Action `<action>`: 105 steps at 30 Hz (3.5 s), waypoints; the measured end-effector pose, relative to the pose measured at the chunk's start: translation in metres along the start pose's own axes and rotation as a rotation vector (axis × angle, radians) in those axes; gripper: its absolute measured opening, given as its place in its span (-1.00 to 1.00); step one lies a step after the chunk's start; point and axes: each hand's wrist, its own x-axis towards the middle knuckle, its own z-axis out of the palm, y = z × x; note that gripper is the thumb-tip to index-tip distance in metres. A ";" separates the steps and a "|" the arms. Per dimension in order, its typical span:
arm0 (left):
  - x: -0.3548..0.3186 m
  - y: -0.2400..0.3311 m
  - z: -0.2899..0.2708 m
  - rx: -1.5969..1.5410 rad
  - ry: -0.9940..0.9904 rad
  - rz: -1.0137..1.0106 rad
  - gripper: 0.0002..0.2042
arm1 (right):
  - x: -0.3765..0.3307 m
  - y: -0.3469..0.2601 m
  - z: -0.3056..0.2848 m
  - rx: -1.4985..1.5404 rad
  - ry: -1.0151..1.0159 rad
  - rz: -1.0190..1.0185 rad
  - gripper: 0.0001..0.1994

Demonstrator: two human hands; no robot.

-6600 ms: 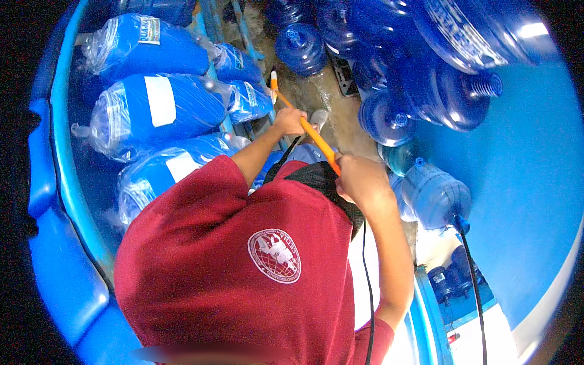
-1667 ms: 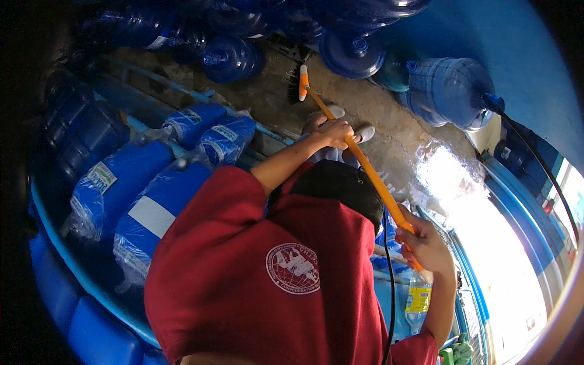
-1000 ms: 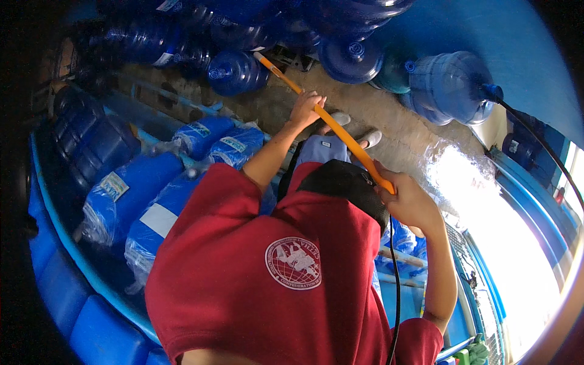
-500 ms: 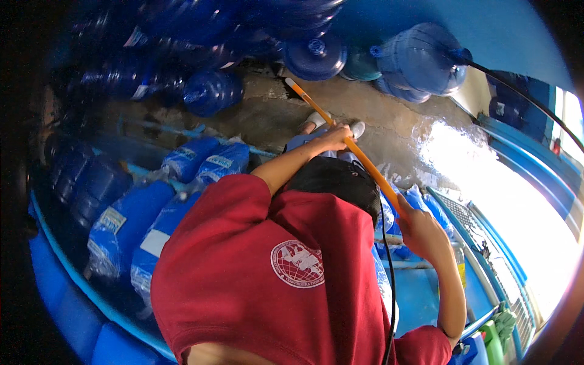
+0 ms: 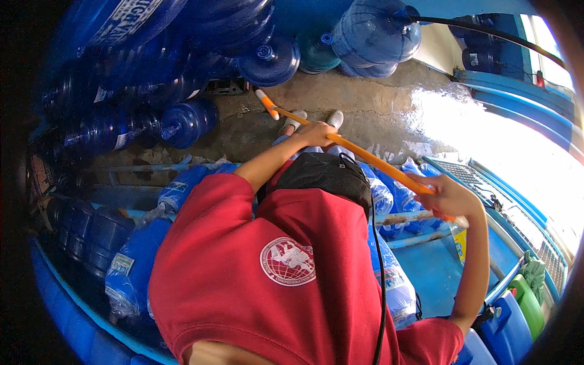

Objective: The person sweeps a wet concrete floor with a long-handled broom in a storage area filled with large blue water jugs. They move the broom back and forth to push water and debris toward a drain or exit, occasionally repositioning to reach different sections.

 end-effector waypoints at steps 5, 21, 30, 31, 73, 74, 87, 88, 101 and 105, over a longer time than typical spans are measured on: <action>-0.013 -0.027 -0.003 0.128 0.324 -0.148 -0.66 | 0.041 0.008 -0.004 0.245 -0.080 -0.091 -0.44; 0.109 -0.028 0.105 0.149 -0.057 -0.402 -0.64 | 0.057 0.119 -0.001 1.164 -0.033 -0.004 -0.52; 0.166 0.057 0.080 0.155 -0.452 -0.146 -0.77 | -0.003 0.127 -0.037 -0.018 -0.140 -0.058 -0.30; 0.171 0.067 0.072 0.196 -0.539 -0.184 -0.76 | -0.009 0.125 -0.042 -0.327 -0.074 -0.103 -0.28; 0.004 -0.123 -0.086 0.072 -0.419 0.298 -0.71 | 0.074 -0.255 0.191 0.983 2.026 -0.755 -0.71; 0.008 -0.131 -0.087 0.066 -0.448 0.339 -0.71 | 0.077 -0.262 0.192 1.054 1.905 -0.762 -0.70; 0.056 -0.056 -0.072 0.060 -0.340 0.438 -0.87 | 0.074 -0.284 0.203 1.065 1.831 -0.797 -0.82; 0.057 -0.043 -0.071 0.117 -0.378 0.512 -0.87 | 0.066 -0.283 0.217 1.054 1.832 -0.699 -0.80; -0.135 -0.013 -0.079 0.287 -1.780 1.191 -0.81 | -0.073 -0.432 0.403 1.711 2.157 0.227 -0.59; -0.202 -0.043 -0.079 0.616 -2.235 1.343 -0.77 | -0.098 -0.489 0.418 1.956 1.509 0.710 -0.67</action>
